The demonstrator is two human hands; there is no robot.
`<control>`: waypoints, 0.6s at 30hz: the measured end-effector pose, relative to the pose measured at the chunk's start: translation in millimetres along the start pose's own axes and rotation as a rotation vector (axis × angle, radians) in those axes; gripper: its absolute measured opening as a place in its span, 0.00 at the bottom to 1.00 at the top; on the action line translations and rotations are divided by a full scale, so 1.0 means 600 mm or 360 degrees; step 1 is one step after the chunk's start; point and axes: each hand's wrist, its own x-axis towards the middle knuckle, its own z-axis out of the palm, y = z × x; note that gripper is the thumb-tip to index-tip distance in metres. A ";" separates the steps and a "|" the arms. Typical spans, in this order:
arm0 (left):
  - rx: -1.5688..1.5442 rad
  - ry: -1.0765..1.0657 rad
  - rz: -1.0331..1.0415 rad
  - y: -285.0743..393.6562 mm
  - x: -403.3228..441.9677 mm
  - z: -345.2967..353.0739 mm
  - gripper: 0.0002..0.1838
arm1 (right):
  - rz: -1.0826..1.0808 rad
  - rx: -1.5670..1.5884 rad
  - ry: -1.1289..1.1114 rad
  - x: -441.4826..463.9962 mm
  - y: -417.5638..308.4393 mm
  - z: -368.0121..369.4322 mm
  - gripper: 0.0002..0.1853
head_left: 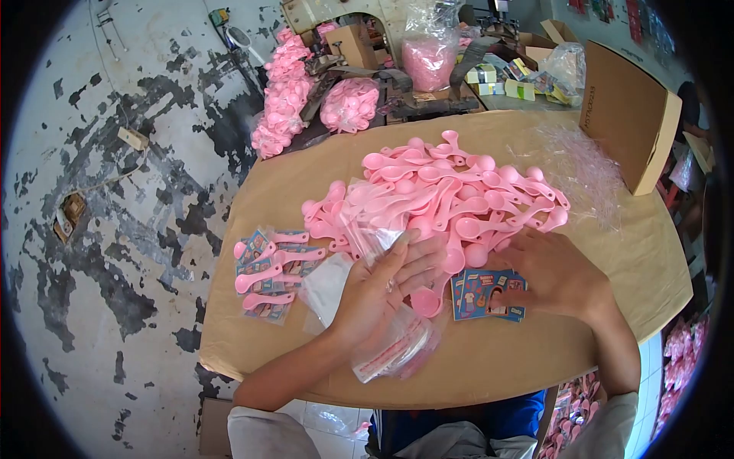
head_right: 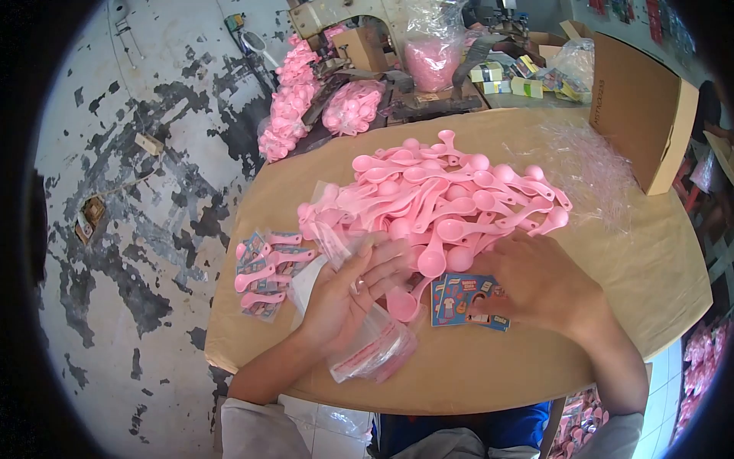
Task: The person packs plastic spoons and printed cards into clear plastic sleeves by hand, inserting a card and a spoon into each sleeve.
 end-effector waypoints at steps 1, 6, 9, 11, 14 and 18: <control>0.0042 -0.0020 0.0003 0.000 -0.001 -0.002 0.21 | 0.0085 0.0085 -0.0152 0.002 0.010 0.000 0.19; 0.0152 -0.0041 0.0082 -0.016 0.003 -0.015 0.20 | 0.0300 0.0483 -0.0207 0.012 0.029 -0.005 0.16; 0.0140 -0.0012 0.0136 -0.012 0.005 -0.018 0.21 | 0.0405 0.0511 -0.0217 0.017 0.028 -0.008 0.15; 0.0117 0.0010 0.0158 -0.008 0.005 -0.016 0.23 | 0.0500 0.0393 -0.0297 0.023 0.021 -0.016 0.13; 0.0094 -0.0013 0.0109 -0.001 0.007 -0.017 0.26 | 0.0085 0.0503 -0.0035 0.021 0.055 0.015 0.10; 0.0111 0.0026 0.0106 0.005 0.010 -0.017 0.24 | 0.0297 0.0889 0.0223 0.029 0.025 0.003 0.10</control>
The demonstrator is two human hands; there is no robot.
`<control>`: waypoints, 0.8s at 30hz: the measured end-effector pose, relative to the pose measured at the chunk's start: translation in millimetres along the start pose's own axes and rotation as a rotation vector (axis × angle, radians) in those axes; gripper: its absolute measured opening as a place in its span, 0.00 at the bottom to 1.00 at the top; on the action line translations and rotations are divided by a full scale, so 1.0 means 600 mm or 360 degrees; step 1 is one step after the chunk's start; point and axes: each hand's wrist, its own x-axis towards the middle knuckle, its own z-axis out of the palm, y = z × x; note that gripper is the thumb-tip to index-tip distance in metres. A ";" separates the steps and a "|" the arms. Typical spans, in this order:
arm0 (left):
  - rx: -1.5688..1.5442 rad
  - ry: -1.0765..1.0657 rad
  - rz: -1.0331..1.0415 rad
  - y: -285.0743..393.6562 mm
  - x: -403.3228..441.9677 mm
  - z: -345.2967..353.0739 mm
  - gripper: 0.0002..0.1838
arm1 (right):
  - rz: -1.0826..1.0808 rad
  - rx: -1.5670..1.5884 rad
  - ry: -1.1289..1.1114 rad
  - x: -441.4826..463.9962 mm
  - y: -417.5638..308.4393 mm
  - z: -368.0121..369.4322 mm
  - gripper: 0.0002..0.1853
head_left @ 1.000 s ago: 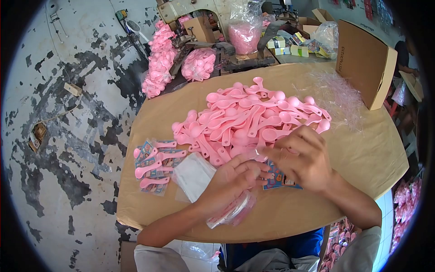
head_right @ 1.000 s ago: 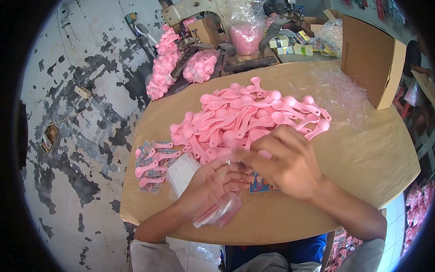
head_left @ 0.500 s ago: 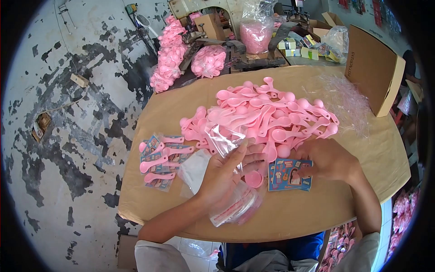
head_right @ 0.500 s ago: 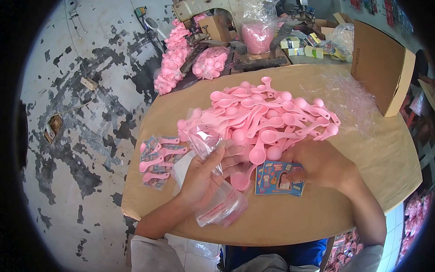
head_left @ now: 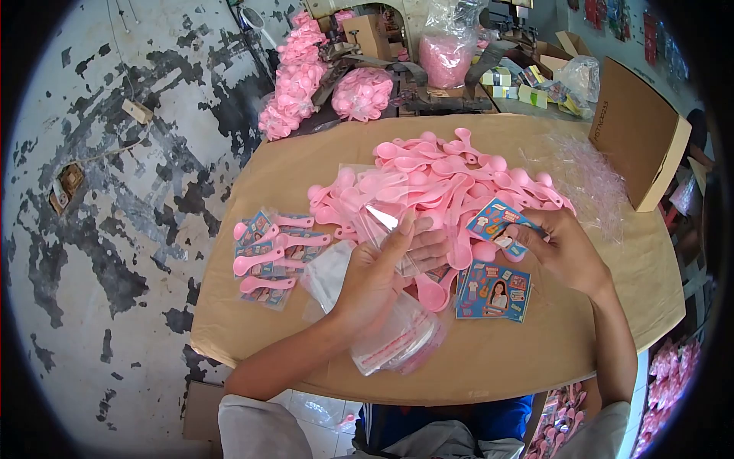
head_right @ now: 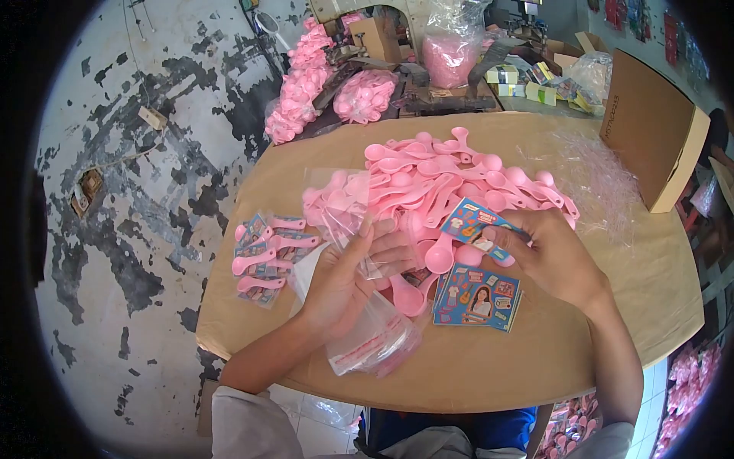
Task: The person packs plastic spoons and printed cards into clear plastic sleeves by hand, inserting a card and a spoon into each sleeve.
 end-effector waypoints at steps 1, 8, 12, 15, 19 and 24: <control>0.0010 0.0023 -0.0017 0.002 0.000 0.001 0.24 | 0.0076 0.0246 -0.0047 0.002 -0.006 0.006 0.11; 0.0154 -0.0034 0.0043 -0.004 -0.005 0.009 0.26 | -0.0098 0.0463 -0.0202 -0.007 -0.005 0.065 0.11; 0.0283 -0.0165 0.0014 -0.014 -0.007 0.000 0.24 | -0.0065 0.0357 -0.0379 -0.013 -0.026 0.067 0.10; 0.0409 -0.0277 -0.0056 -0.016 -0.008 -0.003 0.23 | -0.0049 0.0494 -0.0405 -0.018 -0.026 0.073 0.10; 0.0498 -0.0291 -0.0075 -0.017 -0.012 0.000 0.20 | -0.0079 0.0843 -0.0269 -0.022 -0.025 0.100 0.10; -0.0086 -0.0408 0.0062 -0.013 -0.015 0.009 0.24 | 0.0057 0.0957 -0.0204 -0.025 -0.036 0.102 0.12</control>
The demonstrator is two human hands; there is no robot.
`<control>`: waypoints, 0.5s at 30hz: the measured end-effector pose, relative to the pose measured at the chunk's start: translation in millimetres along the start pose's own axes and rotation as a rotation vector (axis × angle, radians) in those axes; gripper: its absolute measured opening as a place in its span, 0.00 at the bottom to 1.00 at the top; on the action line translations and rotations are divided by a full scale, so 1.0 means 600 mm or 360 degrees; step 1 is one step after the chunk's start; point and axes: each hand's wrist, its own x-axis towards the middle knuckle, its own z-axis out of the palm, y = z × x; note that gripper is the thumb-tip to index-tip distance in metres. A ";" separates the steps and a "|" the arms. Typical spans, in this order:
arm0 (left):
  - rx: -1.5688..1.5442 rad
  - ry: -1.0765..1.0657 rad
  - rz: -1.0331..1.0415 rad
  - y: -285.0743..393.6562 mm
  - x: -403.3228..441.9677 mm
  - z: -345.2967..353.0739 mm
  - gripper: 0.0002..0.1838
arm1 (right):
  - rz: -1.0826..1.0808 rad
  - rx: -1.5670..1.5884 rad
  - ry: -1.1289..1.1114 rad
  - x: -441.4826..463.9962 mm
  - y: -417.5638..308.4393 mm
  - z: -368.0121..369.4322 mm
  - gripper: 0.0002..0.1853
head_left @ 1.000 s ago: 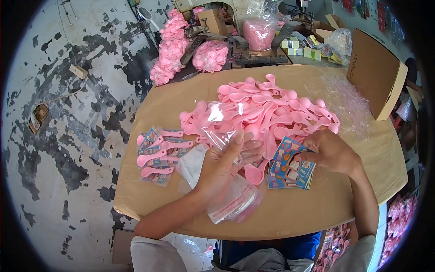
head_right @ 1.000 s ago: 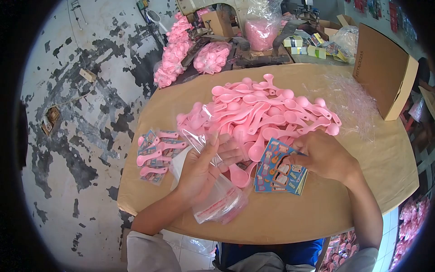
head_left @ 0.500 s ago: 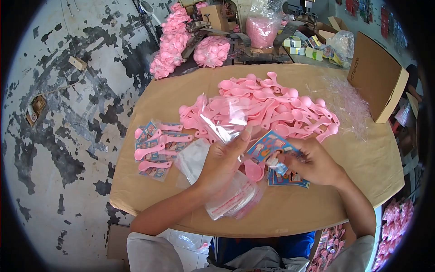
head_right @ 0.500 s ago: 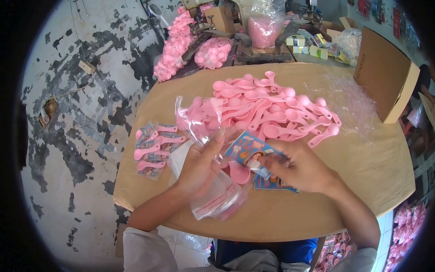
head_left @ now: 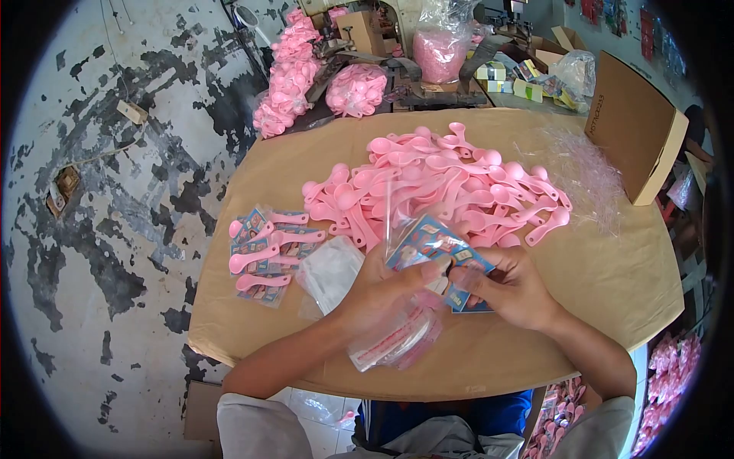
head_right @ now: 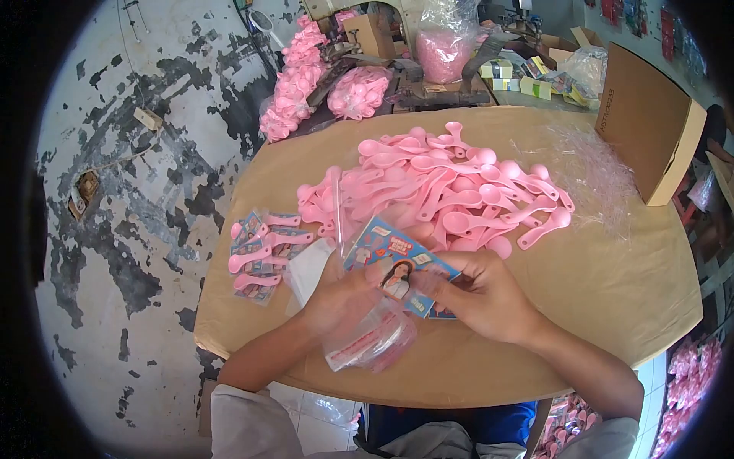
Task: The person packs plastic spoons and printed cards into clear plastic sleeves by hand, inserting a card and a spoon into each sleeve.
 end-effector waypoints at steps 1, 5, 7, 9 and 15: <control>0.0009 0.0023 0.0006 -0.006 0.001 -0.014 0.22 | 0.0013 -0.0019 0.0027 0.000 -0.001 -0.001 0.12; 0.0114 0.0173 0.0125 -0.014 -0.001 -0.009 0.18 | -0.0037 0.0076 0.0166 0.003 0.007 0.004 0.11; 0.0258 0.0178 -0.0019 -0.008 -0.008 0.003 0.17 | -0.0076 0.0117 0.0205 0.006 0.024 0.007 0.11; 0.0390 0.0149 -0.0090 -0.010 -0.010 0.007 0.16 | -0.0110 0.0094 0.0156 0.006 0.024 0.008 0.11; 0.0458 0.0094 -0.0006 -0.023 0.002 -0.012 0.24 | 0.0040 0.0214 0.0196 0.001 -0.004 0.012 0.12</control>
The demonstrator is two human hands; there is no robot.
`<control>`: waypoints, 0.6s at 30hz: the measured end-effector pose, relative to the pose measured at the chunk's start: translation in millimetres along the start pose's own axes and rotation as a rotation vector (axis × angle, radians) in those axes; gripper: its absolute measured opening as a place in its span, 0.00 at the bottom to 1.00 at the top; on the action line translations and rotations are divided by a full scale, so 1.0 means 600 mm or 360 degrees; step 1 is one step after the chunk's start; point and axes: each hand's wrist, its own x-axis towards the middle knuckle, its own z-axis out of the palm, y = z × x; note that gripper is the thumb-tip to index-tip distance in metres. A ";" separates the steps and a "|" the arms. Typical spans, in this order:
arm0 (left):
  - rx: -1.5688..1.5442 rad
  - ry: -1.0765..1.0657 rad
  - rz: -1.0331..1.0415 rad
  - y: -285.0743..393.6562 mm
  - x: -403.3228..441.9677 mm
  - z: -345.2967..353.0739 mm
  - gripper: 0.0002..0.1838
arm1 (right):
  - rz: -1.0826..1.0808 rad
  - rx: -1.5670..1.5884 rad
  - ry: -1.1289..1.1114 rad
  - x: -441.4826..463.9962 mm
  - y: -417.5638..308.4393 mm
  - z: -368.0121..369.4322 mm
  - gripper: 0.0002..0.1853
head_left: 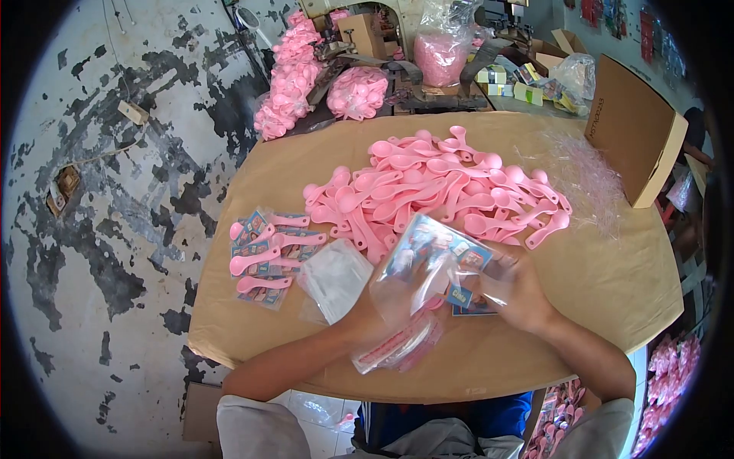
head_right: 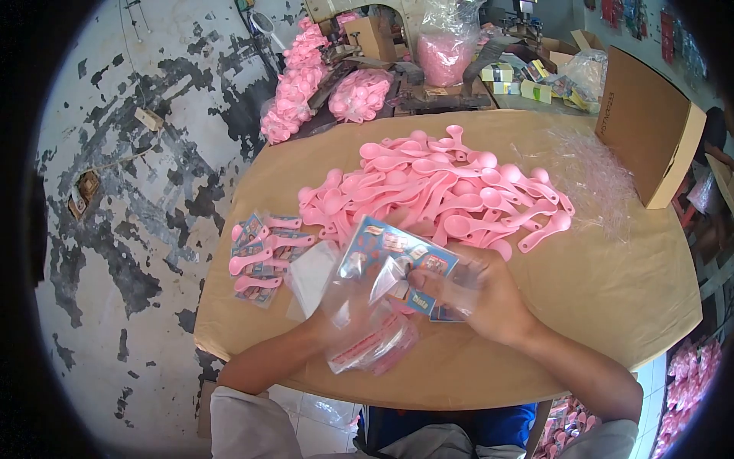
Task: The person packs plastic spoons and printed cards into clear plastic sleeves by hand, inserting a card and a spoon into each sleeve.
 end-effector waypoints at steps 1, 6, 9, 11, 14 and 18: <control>-0.0175 -0.0087 0.0054 0.008 0.002 -0.002 0.27 | 0.0054 -0.0009 -0.0004 0.001 0.000 -0.001 0.11; -0.0249 -0.0317 0.0158 0.024 0.006 -0.012 0.37 | 0.0115 -0.0063 -0.0101 0.004 -0.013 0.004 0.13; 0.0280 -0.0291 -0.0110 0.024 -0.014 -0.011 0.35 | 0.0030 -0.0332 -0.0046 0.008 0.015 0.000 0.14; 0.0053 -0.0212 0.0192 0.036 -0.011 -0.030 0.27 | -0.0255 -0.0119 -0.0191 0.015 0.016 -0.008 0.11; -0.0352 0.0015 0.0545 0.051 0.000 -0.069 0.21 | -0.0390 -0.0525 -0.0306 0.036 -0.006 -0.031 0.05; -0.0215 0.0056 0.0868 0.090 0.025 -0.093 0.22 | -0.1000 -0.1884 -0.0530 0.080 -0.014 -0.025 0.14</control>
